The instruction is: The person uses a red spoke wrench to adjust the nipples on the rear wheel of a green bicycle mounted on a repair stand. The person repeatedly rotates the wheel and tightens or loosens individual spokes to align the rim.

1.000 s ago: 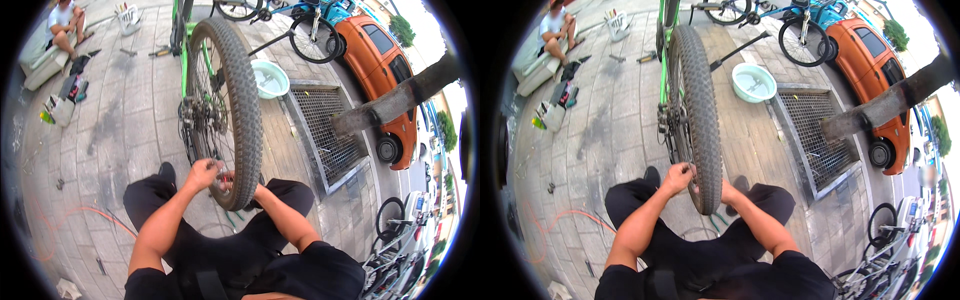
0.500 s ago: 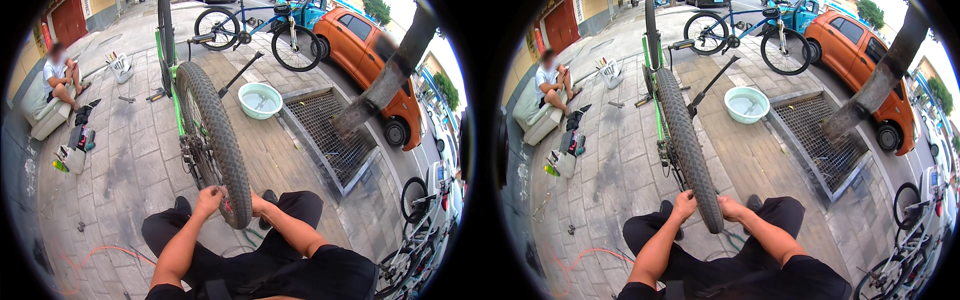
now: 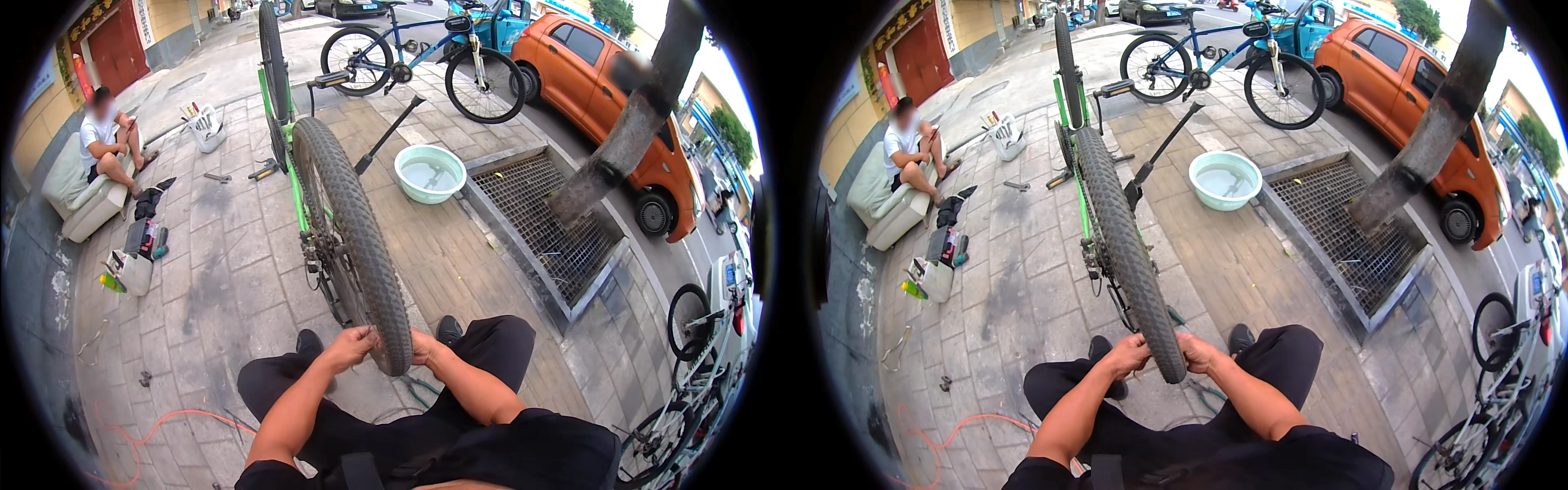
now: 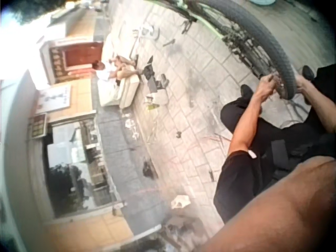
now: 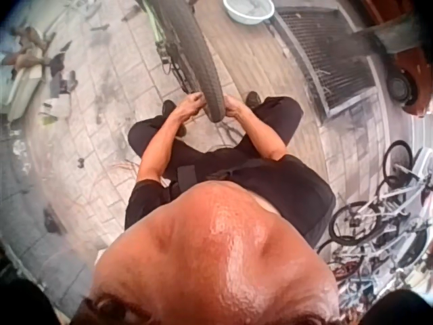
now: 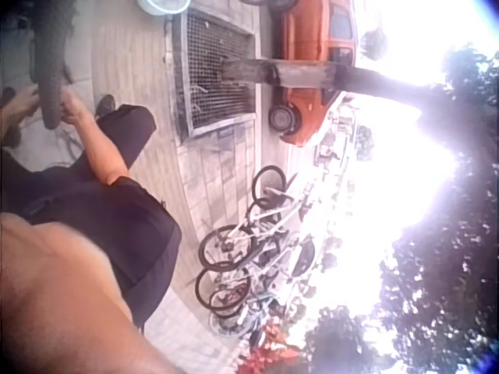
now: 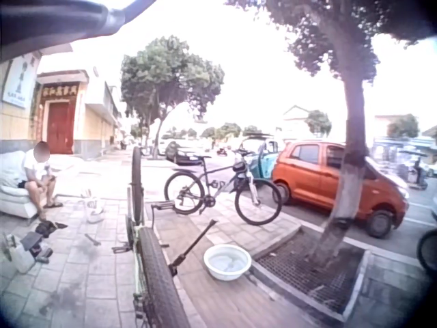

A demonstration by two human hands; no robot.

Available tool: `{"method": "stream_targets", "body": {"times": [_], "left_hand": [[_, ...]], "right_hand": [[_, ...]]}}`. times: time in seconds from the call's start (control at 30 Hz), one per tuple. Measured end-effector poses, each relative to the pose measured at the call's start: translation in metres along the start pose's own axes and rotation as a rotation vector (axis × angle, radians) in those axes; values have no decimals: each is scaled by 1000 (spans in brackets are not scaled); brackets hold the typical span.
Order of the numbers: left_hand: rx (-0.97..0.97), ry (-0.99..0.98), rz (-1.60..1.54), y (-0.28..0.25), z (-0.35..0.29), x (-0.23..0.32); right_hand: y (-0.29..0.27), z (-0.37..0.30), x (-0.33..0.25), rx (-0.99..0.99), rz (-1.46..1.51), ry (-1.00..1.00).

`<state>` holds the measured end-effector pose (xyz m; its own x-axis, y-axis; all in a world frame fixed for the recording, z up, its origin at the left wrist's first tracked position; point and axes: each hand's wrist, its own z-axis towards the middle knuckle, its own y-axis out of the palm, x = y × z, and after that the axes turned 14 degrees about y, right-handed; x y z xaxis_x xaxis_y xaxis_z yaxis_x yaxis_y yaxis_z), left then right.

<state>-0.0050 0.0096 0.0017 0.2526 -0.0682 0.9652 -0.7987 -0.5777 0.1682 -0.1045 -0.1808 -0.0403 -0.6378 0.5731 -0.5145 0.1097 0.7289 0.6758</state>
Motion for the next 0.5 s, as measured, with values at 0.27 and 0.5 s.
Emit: {"method": "stream_targets", "body": {"times": [0.27, 0.5], "left_hand": [[209, 305, 621, 6, 23, -54], [-102, -172, -113, -7, 2, 12]], "right_hand": [[19, -17, 8, 259, 3, -41], [-33, 27, 11, 93, -32, 148]]}}
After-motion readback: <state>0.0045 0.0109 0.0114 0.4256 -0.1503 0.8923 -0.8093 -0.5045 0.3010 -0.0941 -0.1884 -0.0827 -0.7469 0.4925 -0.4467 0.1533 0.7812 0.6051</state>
